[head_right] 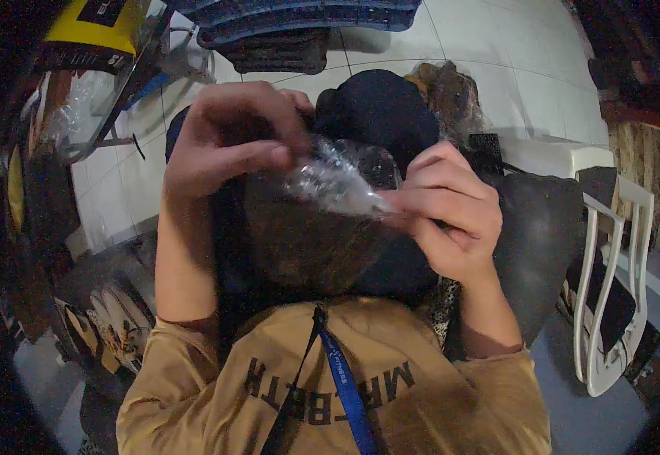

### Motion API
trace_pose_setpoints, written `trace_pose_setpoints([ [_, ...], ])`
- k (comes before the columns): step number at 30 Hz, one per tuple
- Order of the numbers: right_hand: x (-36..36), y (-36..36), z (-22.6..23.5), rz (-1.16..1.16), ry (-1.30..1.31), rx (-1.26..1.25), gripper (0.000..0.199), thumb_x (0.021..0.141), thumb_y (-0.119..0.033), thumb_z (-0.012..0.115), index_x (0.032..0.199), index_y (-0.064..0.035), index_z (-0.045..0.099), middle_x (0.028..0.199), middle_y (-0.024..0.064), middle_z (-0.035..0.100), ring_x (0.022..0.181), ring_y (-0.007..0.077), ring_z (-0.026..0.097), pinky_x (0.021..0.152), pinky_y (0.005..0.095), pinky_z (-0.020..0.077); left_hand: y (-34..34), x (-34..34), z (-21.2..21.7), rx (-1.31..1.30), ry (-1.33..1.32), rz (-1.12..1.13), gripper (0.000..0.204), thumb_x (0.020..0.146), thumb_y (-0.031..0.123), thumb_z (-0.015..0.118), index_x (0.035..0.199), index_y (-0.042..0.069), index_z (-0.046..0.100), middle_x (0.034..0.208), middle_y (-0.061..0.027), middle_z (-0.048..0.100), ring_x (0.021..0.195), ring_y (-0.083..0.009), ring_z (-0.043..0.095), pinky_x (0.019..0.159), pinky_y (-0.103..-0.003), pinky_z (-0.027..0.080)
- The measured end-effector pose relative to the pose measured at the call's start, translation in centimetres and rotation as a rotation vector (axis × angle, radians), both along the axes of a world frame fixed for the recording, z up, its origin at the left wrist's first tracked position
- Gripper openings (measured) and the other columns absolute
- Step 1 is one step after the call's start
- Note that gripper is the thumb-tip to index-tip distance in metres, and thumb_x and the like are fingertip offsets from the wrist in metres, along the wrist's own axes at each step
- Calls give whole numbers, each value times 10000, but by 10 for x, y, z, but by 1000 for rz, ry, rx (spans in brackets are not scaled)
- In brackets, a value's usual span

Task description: Inspecting and handling manufactured shoes wrapped in plastic.

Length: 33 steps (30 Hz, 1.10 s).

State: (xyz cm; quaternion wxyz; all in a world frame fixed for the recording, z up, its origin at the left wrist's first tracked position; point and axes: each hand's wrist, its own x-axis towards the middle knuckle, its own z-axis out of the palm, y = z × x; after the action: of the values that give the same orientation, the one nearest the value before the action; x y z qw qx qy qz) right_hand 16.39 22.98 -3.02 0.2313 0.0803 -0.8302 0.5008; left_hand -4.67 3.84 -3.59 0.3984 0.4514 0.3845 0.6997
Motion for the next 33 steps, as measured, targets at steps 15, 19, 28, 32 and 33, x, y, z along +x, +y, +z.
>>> trace_pose_setpoints([
  [15,20,23,9,108,-237,-374,376,788,-417,755,801,-64,627,817,62,649,771,199,555,734,372,395,23,-2,-11,27,47,-234,314,830,307,825,801,33,676,909,-120,692,946,-253,610,920,-421,453],
  [19,23,20,3,17,-116,-570,310,807,-375,714,782,-97,580,898,122,665,920,259,610,884,398,458,25,7,-20,51,-115,-159,331,882,318,785,866,66,571,939,-116,668,991,-255,621,899,-417,480],
  [28,21,33,24,-129,-114,-271,354,801,-342,747,910,-24,636,754,60,554,799,241,533,755,363,395,32,-6,-39,55,-179,18,312,955,340,680,978,45,581,938,-55,539,937,-216,573,949,-410,491],
  [32,16,39,36,-320,-173,628,274,655,-217,821,861,-51,751,752,46,515,781,250,506,774,377,369,22,-19,-47,115,-24,41,316,943,331,671,1000,30,592,938,-63,541,943,-208,523,1070,-436,415],
  [33,16,41,37,-299,-182,649,274,655,-217,821,861,-51,751,752,46,515,781,250,506,774,377,369,18,-20,-46,65,113,76,321,942,310,662,1073,21,611,996,-80,570,993,-209,543,1086,-426,404],
])
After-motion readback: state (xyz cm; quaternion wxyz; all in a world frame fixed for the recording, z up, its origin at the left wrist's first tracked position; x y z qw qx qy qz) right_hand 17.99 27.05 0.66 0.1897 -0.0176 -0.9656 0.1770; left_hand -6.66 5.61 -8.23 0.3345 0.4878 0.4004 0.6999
